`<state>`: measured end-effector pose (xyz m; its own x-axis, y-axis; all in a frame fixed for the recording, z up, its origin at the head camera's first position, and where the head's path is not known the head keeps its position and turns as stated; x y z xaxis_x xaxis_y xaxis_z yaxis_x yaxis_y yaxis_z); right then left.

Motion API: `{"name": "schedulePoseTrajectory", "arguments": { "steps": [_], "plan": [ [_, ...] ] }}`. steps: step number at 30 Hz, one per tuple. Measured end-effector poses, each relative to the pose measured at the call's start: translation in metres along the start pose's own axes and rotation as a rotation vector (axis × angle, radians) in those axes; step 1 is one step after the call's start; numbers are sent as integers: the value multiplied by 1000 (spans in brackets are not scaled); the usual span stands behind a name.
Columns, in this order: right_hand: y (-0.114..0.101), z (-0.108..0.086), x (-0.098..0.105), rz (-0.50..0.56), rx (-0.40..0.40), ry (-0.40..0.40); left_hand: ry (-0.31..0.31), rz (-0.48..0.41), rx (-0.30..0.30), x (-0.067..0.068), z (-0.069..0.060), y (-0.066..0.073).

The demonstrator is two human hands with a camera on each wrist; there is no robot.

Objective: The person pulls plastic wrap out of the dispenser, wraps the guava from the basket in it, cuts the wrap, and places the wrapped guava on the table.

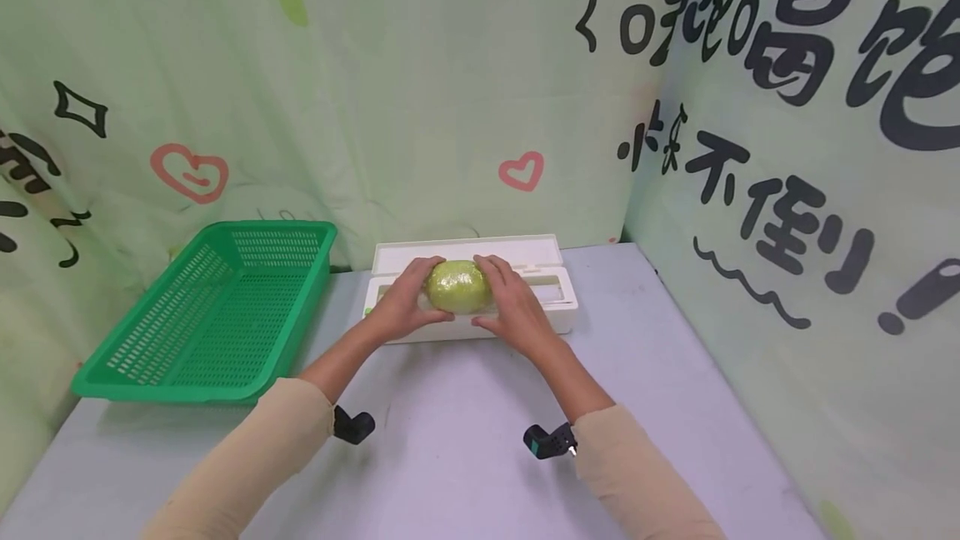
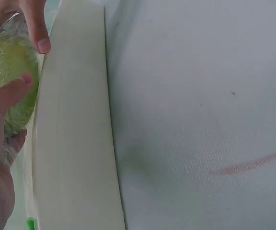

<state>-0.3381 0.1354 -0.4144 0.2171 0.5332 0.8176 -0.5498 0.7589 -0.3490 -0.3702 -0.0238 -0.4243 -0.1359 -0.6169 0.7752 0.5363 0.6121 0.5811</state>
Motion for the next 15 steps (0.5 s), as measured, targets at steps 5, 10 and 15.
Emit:
{"name": "schedulePoseTrajectory", "arguments": {
  "steps": [5, 10, 15],
  "plan": [
    [7, 2, -5, 57, -40, 20, 26, -85, 18, -1, 0, -5],
    [17, 4, -9, 151, -144, 20, 36, -140, 85, -1, -1, -12],
    [25, 4, -13, 221, -201, 14, 45, -204, 124, 1, -4, -16]
  ]
}}
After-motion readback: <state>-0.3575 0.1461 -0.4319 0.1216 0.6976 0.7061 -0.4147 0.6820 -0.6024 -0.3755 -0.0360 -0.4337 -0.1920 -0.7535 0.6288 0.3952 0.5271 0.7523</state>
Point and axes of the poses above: each hand's wrist, its own z-axis towards the middle knuckle, its own x-axis out of the back of the hand, y = z × x, the point moved 7 cm from there along z, towards the middle knuckle, and after that the axes turned 1 degree about -y, right-handed, at the moved point
